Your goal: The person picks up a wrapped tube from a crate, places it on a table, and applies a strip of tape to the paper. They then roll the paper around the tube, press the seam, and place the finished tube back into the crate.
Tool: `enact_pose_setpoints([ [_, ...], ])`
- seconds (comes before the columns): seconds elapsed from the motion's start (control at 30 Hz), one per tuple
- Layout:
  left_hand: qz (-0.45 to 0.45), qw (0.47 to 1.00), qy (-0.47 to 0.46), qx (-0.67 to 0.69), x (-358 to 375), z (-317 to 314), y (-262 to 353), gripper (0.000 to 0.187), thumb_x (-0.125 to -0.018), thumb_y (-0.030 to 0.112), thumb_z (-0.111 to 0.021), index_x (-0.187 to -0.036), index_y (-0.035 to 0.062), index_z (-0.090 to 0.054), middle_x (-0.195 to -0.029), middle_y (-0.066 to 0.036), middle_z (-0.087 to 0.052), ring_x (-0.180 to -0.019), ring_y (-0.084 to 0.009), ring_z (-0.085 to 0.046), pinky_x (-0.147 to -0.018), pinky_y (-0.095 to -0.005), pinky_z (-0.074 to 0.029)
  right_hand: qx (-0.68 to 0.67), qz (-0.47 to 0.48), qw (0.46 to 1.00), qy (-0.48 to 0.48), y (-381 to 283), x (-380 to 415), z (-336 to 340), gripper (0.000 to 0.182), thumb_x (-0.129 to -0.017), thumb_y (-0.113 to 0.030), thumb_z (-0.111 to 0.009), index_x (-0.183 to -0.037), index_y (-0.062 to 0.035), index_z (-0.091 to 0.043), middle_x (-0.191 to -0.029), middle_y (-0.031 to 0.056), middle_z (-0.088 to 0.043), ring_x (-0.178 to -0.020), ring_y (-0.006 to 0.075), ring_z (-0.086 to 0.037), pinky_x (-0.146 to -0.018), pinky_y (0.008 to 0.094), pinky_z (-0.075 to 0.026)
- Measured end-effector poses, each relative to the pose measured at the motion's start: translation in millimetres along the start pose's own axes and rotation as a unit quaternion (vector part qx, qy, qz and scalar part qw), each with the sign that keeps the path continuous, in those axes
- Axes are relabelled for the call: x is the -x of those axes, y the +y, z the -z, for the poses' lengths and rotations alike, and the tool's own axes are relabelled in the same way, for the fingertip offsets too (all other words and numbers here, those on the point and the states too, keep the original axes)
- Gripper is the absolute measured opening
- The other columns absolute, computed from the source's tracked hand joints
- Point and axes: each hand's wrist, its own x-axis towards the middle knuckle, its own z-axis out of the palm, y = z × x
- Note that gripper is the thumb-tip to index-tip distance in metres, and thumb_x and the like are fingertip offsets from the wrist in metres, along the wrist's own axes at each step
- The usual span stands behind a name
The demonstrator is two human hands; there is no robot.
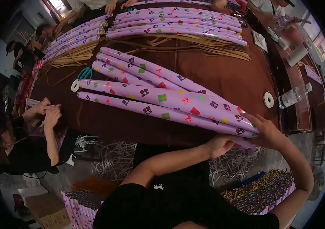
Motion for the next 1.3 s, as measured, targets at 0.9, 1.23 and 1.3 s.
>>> enact_pose_setpoints([
  [0.9,-0.073,0.984,0.164,-0.018,-29.4,-22.2,16.2,0.069,-0.083,0.045,-0.075,-0.137,0.0192,-0.041,-0.135,0.003,-0.044,-0.124,-0.0148,-0.046,-0.112,-0.0358,-0.031,-0.158,0.000,0.983,-0.095,73.8,-71.5,21.8,0.097,-0.062,0.008,-0.077,-0.147,-0.0110,-0.034,-0.133,0.0089,-0.055,-0.117,0.0168,-0.054,-0.098,0.0326,-0.046],
  [1.23,0.169,0.966,0.142,-0.137,-13.1,-6.3,45.2,0.102,-0.076,0.080,-0.053,-0.142,0.0043,-0.035,-0.121,-0.025,-0.057,-0.117,-0.0317,-0.057,-0.100,-0.0382,-0.048,-0.225,-0.045,0.970,-0.086,70.9,-70.8,8.1,0.096,-0.066,0.006,-0.077,-0.149,-0.0088,-0.031,-0.139,0.0062,-0.049,-0.127,0.0159,-0.046,-0.106,0.0325,-0.039],
  [1.3,0.090,0.990,0.084,-0.070,0.3,-15.2,47.1,0.105,-0.075,0.081,-0.053,-0.143,0.0030,-0.033,-0.129,-0.029,-0.050,-0.124,-0.0330,-0.051,-0.104,-0.0376,-0.044,-0.231,-0.054,0.968,-0.079,71.9,-71.7,10.0,0.097,-0.066,0.006,-0.077,-0.149,-0.0085,-0.031,-0.140,0.0061,-0.048,-0.127,0.0156,-0.045,-0.107,0.0326,-0.039],
])
